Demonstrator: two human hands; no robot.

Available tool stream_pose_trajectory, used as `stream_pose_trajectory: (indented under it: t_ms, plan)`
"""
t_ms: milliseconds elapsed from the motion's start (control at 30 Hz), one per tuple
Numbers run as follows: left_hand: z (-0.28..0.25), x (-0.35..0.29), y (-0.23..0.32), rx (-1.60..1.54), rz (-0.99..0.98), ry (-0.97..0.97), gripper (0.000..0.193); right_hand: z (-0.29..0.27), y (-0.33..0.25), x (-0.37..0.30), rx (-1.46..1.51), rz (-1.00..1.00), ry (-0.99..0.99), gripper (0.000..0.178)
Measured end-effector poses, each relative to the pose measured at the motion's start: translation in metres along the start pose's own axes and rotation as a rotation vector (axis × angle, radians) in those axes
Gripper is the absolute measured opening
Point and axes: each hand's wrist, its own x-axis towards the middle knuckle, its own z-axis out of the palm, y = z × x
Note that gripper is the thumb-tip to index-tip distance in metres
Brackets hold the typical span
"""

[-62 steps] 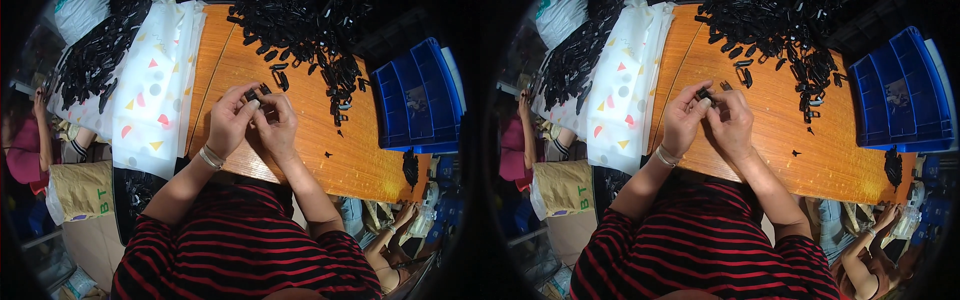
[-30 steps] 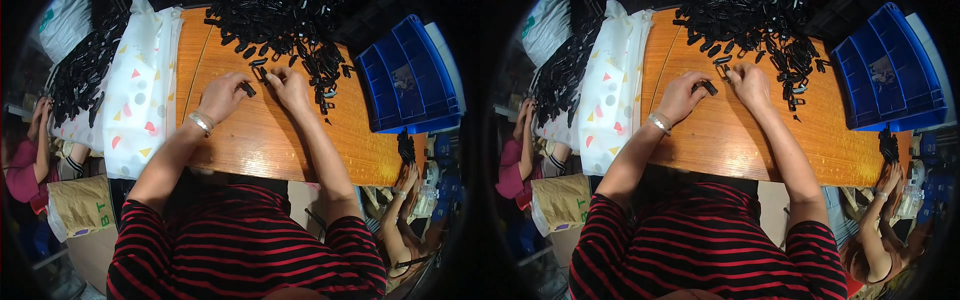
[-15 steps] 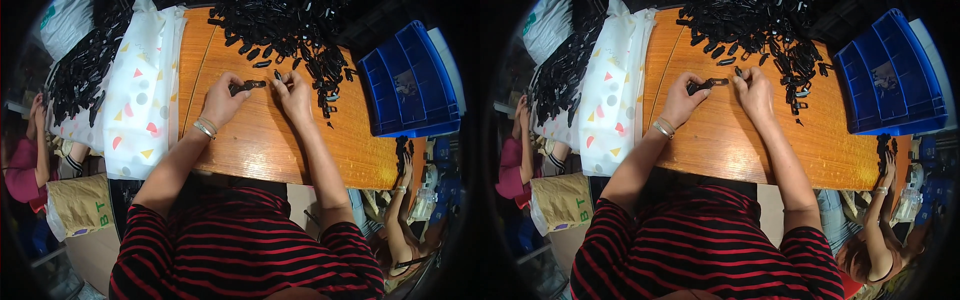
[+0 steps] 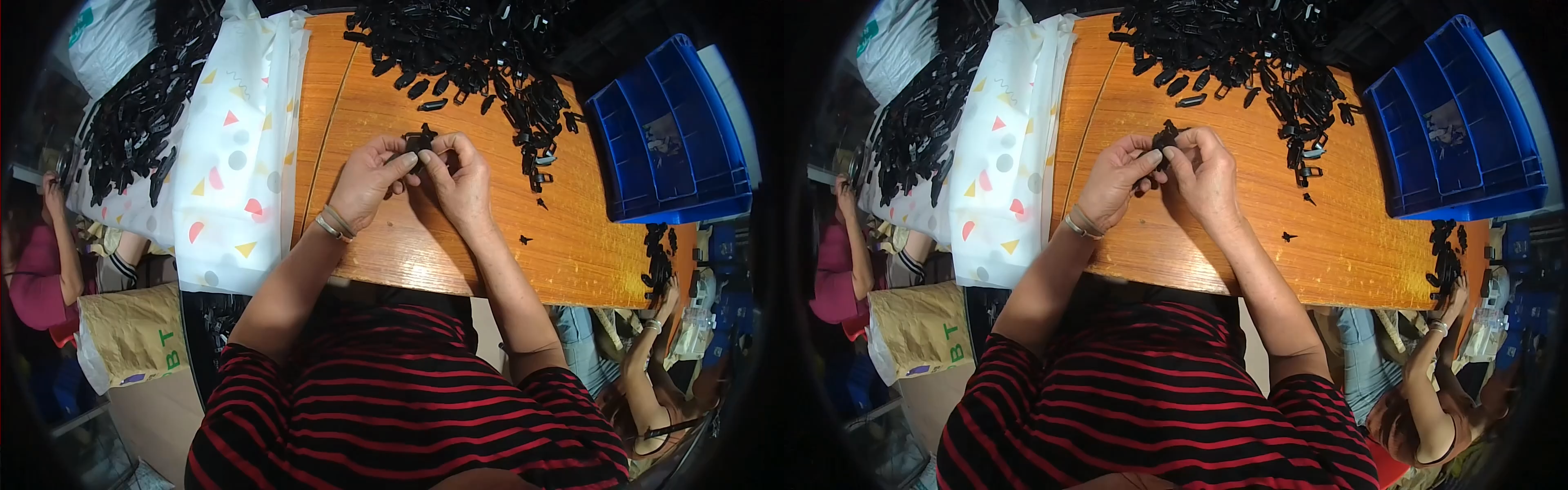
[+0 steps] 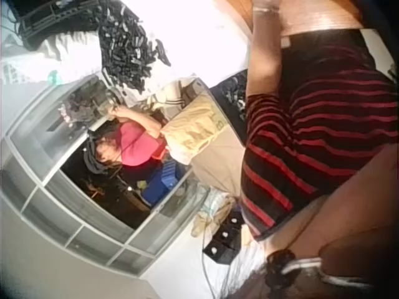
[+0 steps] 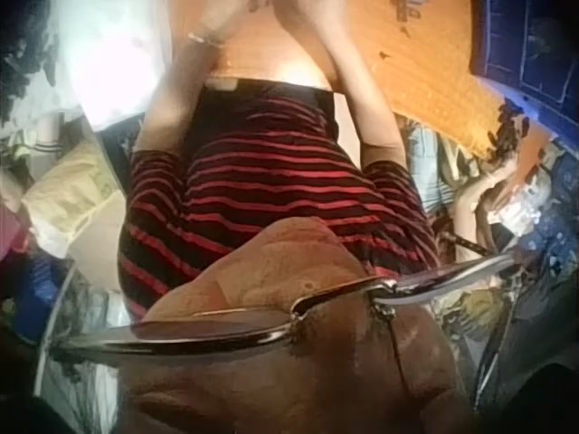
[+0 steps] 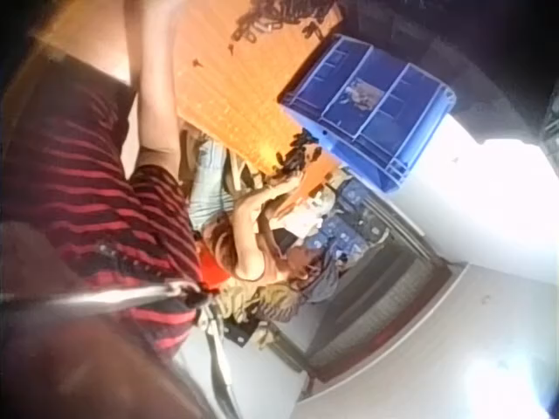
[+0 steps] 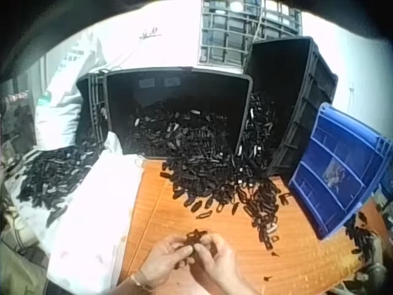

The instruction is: Assembling small black plastic components by hand at a workbench.

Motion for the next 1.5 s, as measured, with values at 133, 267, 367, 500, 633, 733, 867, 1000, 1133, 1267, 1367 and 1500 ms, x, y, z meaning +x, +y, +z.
stream_pose_trajectory:
  t_ms: [133, 267, 367, 500, 633, 733, 867, 1000, 1133, 1267, 1367, 1500]
  plan:
    - [0.0, 0.0, 0.004, -0.078, 0.062, -0.055, 0.029, 0.0, -0.009, -0.003, 0.063, -0.017, 0.063, 0.015]
    - [0.003, -0.003, 0.008, -0.097, 0.051, 0.01, 0.031, -0.005, -0.014, -0.007, -0.048, 0.014, 0.009, 0.022]
    - [-0.001, -0.004, 0.007, -0.022, 0.067, 0.027, 0.032, -0.007, -0.013, -0.008, -0.132, -0.085, 0.001, 0.027]
    - [0.002, -0.005, 0.007, 0.042, 0.118, 0.052, 0.032, -0.004, -0.015, -0.009, -0.1, -0.086, -0.009, 0.025]
    - [0.003, -0.008, 0.009, 0.061, 0.129, 0.058, 0.032, -0.001, -0.013, -0.011, -0.1, -0.104, -0.014, 0.024]
    - [0.009, -0.012, 0.01, 0.071, 0.163, 0.042, 0.03, 0.003, -0.004, -0.013, -0.115, -0.179, 0.016, 0.024]
    - [0.011, -0.02, 0.005, 0.181, 0.236, 0.042, 0.03, 0.012, -0.007, -0.023, -0.23, -0.292, 0.062, 0.025]
    - [0.007, -0.021, -0.004, 0.155, 0.249, 0.044, 0.027, 0.022, -0.007, -0.032, -0.241, -0.26, 0.097, 0.038]
    - [0.003, -0.025, 0.005, 0.185, 0.284, -0.05, 0.032, 0.03, -0.01, -0.037, -0.134, -0.157, 0.016, 0.047]
    - [-0.004, -0.024, 0.01, 0.207, 0.222, -0.079, 0.029, 0.033, -0.01, -0.038, -0.038, -0.135, -0.07, 0.038]
    - [-0.01, -0.022, 0.003, 0.254, 0.196, -0.066, 0.029, 0.037, -0.002, -0.038, -0.013, -0.132, -0.077, 0.036]
    - [-0.01, -0.017, 0.0, 0.294, 0.234, -0.1, 0.033, 0.032, -0.001, -0.034, 0.108, -0.029, -0.14, 0.039]
